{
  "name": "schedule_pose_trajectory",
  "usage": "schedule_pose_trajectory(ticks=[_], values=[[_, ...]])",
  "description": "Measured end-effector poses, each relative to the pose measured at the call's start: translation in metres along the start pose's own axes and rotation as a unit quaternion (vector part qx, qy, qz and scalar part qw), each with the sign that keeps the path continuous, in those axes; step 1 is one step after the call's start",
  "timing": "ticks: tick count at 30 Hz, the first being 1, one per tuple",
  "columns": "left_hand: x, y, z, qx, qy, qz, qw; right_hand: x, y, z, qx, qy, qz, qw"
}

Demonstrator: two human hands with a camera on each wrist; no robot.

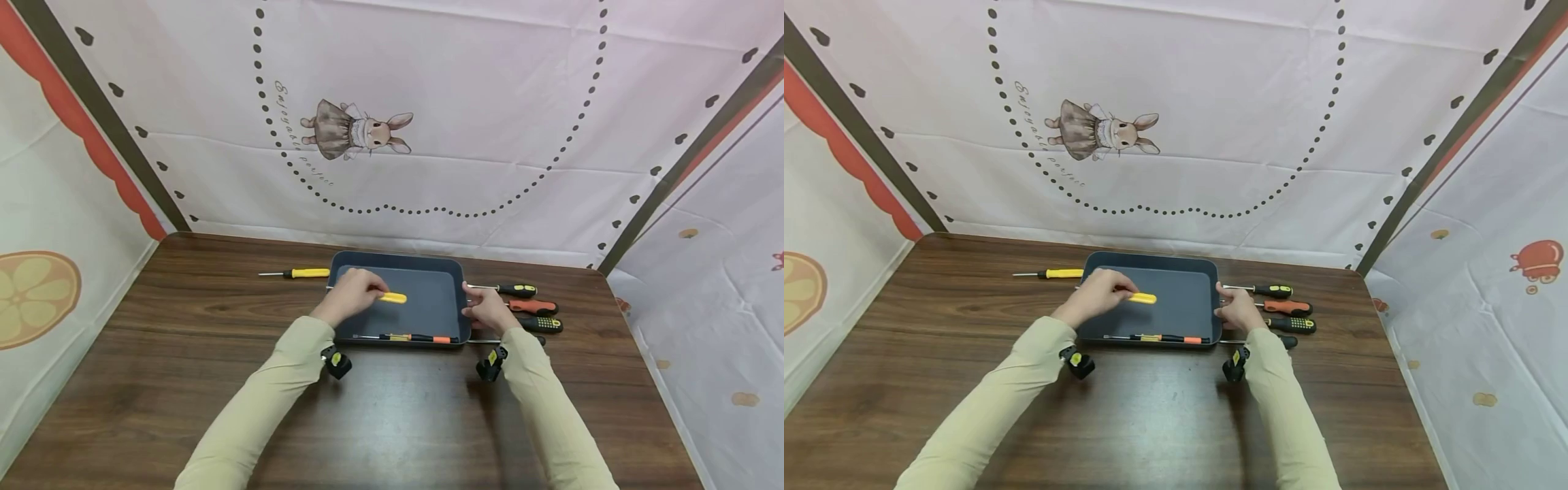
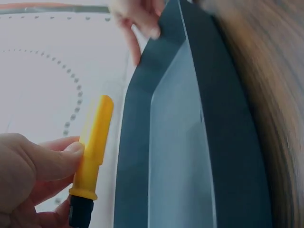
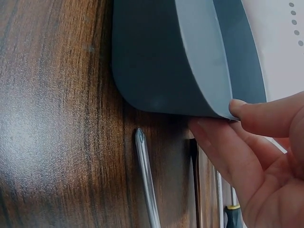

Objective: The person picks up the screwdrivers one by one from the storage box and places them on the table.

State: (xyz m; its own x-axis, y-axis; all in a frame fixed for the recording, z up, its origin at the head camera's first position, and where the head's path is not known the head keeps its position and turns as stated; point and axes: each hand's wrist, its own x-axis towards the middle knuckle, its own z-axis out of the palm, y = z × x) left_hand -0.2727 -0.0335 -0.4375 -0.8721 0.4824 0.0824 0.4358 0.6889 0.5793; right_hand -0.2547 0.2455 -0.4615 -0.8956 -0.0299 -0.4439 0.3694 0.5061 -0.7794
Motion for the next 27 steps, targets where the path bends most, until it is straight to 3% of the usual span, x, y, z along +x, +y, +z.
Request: schedule_pose_trajectory(ticks=[12, 17, 27], values=[[-0.033, -0.049, -0.042, 0.048, 0.085, -0.004, 0.9953, -0.001, 0.000, -0.001, -0.001, 0.001, -0.003, 1.000], [-0.044, -0.069, -0.051, 0.068, 0.109, 0.009, 0.9917, -0.001, 0.001, 0.000, -0.001, -0.004, -0.002, 1.000], [-0.056, -0.104, -0.061, 0.111, 0.124, 0.013, 0.9861, 0.001, 0.001, 0.000, -0.012, -0.003, 0.000, 1.000]])
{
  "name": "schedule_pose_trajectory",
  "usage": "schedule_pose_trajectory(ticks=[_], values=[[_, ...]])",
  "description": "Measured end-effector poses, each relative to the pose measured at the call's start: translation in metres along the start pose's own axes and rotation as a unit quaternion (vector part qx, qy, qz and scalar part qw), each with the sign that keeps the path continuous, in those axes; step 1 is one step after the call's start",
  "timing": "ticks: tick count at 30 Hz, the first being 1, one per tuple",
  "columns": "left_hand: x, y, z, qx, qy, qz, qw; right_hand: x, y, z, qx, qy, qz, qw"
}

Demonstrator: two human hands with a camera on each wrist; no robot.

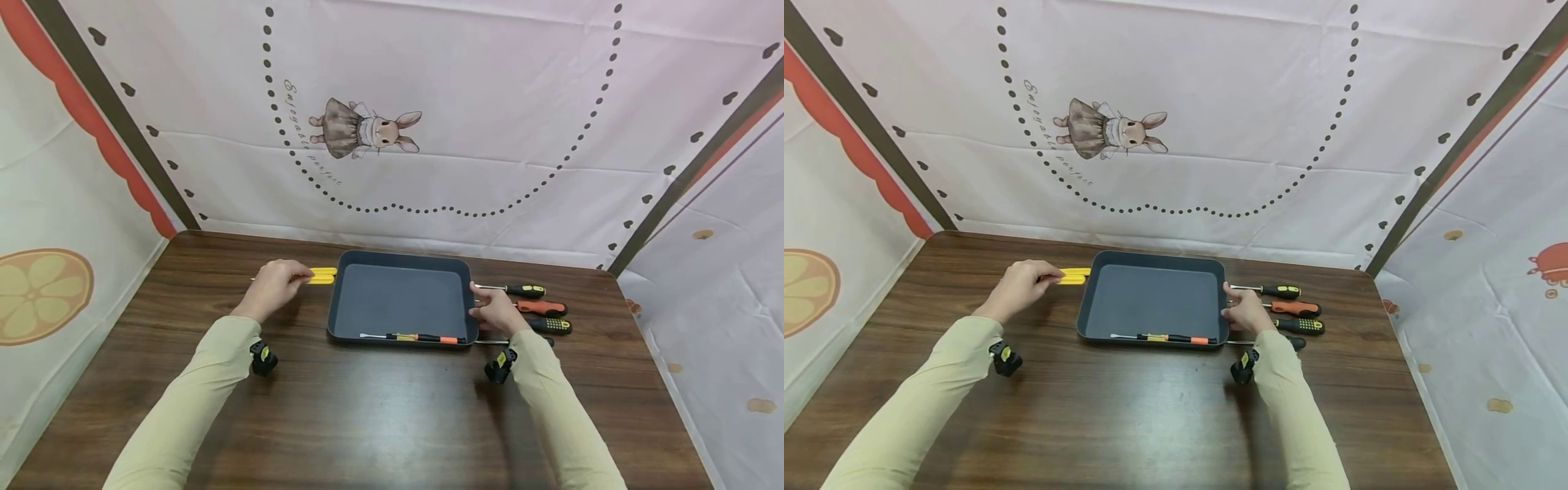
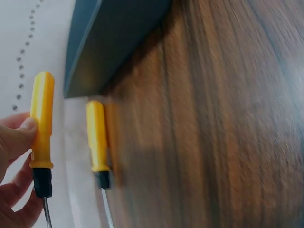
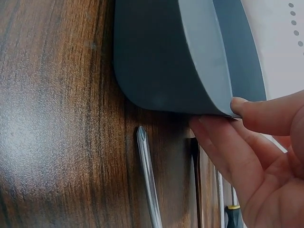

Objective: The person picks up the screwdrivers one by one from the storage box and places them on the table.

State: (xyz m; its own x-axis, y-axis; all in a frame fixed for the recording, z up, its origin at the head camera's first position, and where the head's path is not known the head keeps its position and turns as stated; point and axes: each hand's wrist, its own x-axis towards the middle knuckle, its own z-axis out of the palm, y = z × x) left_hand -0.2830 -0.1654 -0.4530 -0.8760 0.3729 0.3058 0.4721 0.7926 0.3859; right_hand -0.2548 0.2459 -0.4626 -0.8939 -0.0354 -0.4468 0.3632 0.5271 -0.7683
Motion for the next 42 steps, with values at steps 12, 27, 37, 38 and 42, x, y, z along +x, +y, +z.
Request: schedule_pose_trajectory(ticks=[12, 27, 37, 38, 42], values=[[-0.003, -0.023, 0.021, 0.016, -0.006, -0.014, 0.9998, 0.001, 0.001, -0.001, 0.014, 0.002, 0.005, 1.000], [-0.002, -0.035, 0.037, 0.018, -0.011, -0.019, 0.9996, 0.003, 0.001, 0.000, 0.022, 0.006, 0.006, 1.000], [0.000, -0.038, 0.044, 0.022, -0.013, -0.016, 0.9995, 0.003, 0.000, 0.000, 0.026, 0.005, 0.010, 1.000], [0.000, -0.038, 0.045, 0.022, -0.011, -0.014, 0.9996, 0.004, 0.001, 0.000, 0.027, 0.005, 0.010, 1.000], [0.000, -0.039, 0.047, 0.021, -0.005, -0.012, 0.9997, 0.005, 0.002, 0.000, 0.026, 0.007, 0.010, 1.000]])
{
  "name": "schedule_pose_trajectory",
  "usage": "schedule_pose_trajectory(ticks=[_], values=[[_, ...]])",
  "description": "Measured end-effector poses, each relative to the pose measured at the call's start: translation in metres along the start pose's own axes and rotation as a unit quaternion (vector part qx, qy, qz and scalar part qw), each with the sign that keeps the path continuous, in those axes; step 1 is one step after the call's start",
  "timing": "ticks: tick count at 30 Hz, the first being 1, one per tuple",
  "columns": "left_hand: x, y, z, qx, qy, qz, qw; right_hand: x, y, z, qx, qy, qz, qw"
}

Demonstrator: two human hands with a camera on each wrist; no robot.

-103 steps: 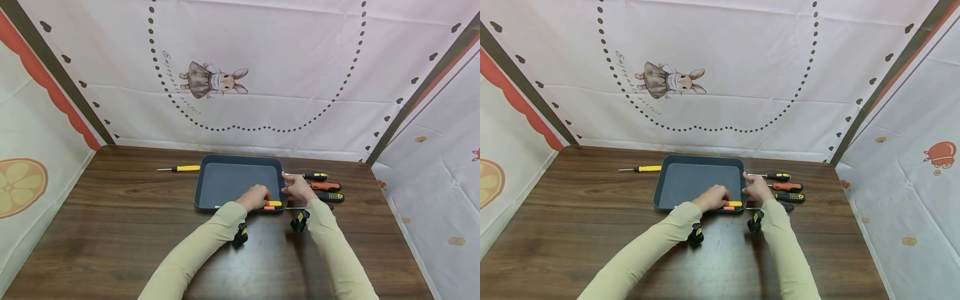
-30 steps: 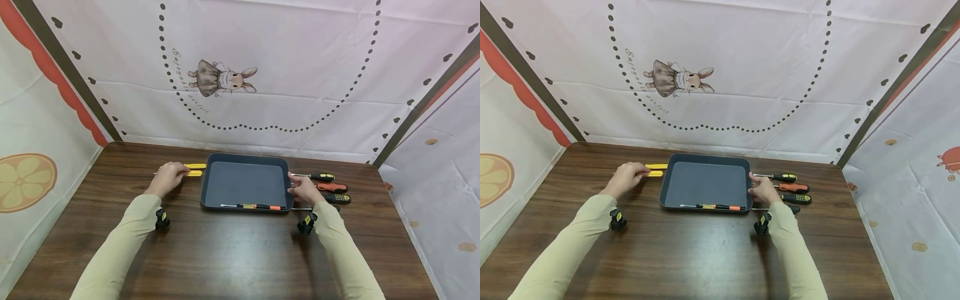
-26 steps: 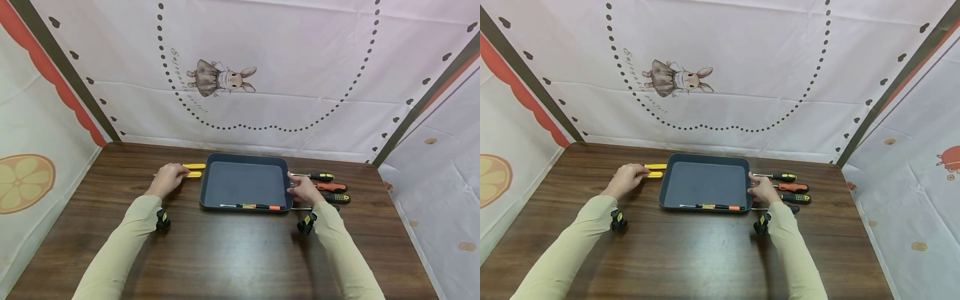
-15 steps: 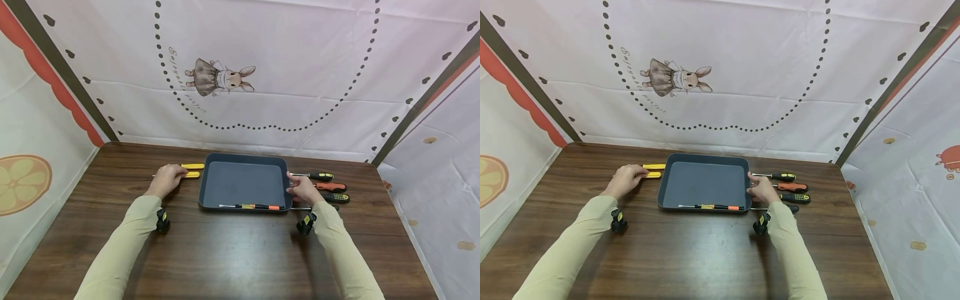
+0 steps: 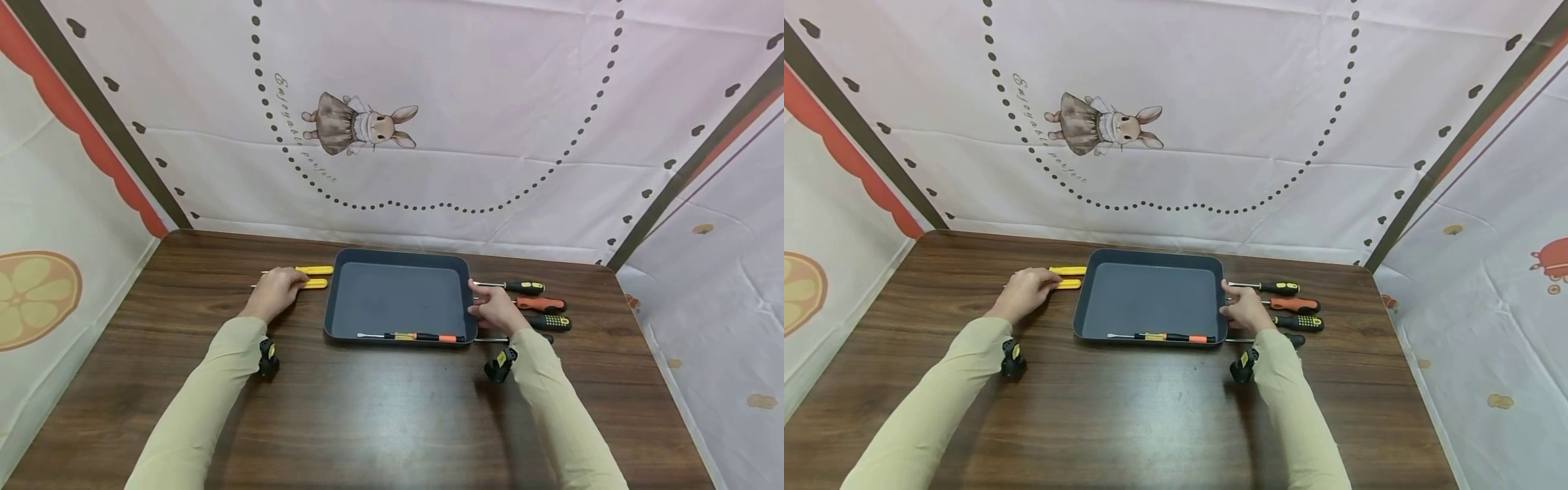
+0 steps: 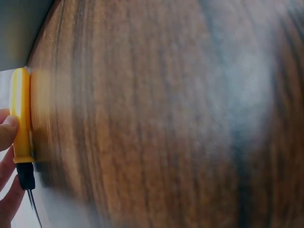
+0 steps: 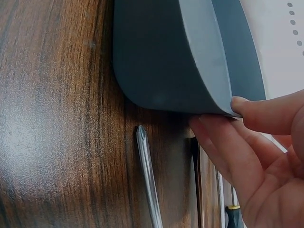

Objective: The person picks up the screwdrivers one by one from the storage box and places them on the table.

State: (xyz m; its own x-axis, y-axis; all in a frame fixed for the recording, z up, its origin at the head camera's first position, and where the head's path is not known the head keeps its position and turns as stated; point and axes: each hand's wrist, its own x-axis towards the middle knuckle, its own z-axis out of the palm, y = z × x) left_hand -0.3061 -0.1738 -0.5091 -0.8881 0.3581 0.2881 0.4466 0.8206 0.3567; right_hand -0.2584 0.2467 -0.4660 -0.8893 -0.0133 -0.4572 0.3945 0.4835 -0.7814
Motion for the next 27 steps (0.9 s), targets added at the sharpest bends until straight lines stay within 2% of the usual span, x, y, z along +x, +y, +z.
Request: schedule_pose_trajectory(ticks=[9, 16, 27], values=[[0.000, -0.004, 0.001, -0.008, -0.012, 0.010, 0.9998, 0.000, 0.001, 0.001, -0.001, -0.001, -0.002, 1.000], [-0.001, -0.009, 0.001, -0.016, 0.001, 0.042, 0.9990, -0.001, 0.000, 0.001, 0.002, -0.003, 0.004, 1.000], [0.001, -0.009, 0.000, -0.013, 0.002, 0.075, 0.9971, -0.002, -0.001, 0.000, 0.000, -0.005, 0.008, 1.000]])
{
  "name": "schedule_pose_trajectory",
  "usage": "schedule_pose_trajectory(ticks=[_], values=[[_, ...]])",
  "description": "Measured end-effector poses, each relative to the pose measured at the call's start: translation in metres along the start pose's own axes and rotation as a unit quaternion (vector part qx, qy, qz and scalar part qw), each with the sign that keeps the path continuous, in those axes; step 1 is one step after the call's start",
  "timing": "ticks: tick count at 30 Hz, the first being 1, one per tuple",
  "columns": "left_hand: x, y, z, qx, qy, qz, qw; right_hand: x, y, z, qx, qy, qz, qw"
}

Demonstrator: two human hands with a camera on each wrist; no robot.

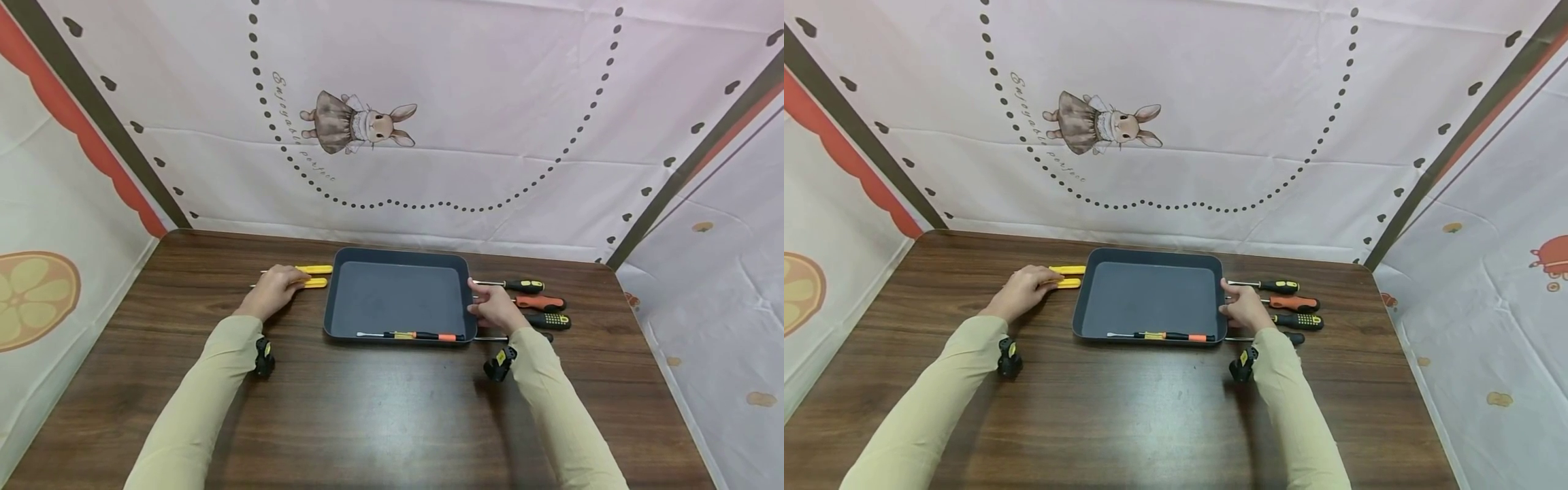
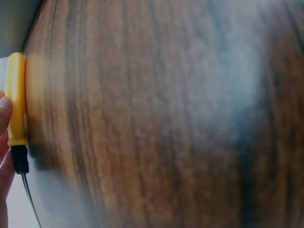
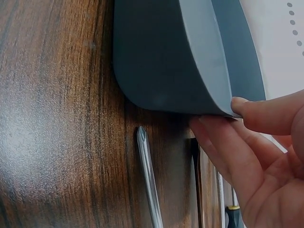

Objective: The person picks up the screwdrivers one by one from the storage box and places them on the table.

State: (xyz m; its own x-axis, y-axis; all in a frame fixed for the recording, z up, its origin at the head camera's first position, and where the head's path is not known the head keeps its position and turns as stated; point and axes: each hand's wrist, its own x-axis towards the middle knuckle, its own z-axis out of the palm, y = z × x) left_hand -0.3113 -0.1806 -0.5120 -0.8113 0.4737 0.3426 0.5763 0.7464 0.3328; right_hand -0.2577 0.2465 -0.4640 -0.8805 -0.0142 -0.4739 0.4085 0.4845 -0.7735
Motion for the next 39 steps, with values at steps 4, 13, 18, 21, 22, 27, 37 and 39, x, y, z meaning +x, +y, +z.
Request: schedule_pose_trajectory(ticks=[4, 13, 18, 21, 22, 27, 37, 39], values=[[0.002, 0.001, -0.001, -0.001, -0.001, 0.002, 1.0000, 0.000, -0.001, -0.001, 0.001, 0.003, -0.002, 1.000], [-0.002, 0.002, -0.003, -0.010, -0.030, -0.019, 0.9993, -0.001, 0.000, 0.001, 0.016, -0.002, -0.009, 1.000], [-0.001, 0.003, -0.004, -0.002, -0.030, -0.017, 0.9994, -0.002, 0.000, 0.001, 0.007, 0.002, -0.012, 1.000], [-0.001, 0.003, -0.004, -0.001, -0.032, -0.014, 0.9994, -0.002, 0.000, 0.001, 0.006, 0.002, -0.013, 1.000], [-0.001, 0.003, -0.004, -0.001, -0.032, -0.013, 0.9994, -0.002, 0.000, 0.001, 0.006, 0.003, -0.013, 1.000], [-0.002, 0.003, -0.005, 0.000, -0.030, -0.013, 0.9995, -0.001, 0.001, 0.001, 0.008, 0.004, -0.013, 1.000], [0.005, 0.037, -0.018, 0.000, -0.001, -0.009, 1.0000, 0.000, 0.001, 0.002, 0.005, 0.004, -0.007, 1.000], [0.009, 0.047, -0.021, -0.008, 0.018, -0.001, 0.9998, -0.001, 0.000, 0.001, 0.005, 0.004, -0.006, 1.000]])
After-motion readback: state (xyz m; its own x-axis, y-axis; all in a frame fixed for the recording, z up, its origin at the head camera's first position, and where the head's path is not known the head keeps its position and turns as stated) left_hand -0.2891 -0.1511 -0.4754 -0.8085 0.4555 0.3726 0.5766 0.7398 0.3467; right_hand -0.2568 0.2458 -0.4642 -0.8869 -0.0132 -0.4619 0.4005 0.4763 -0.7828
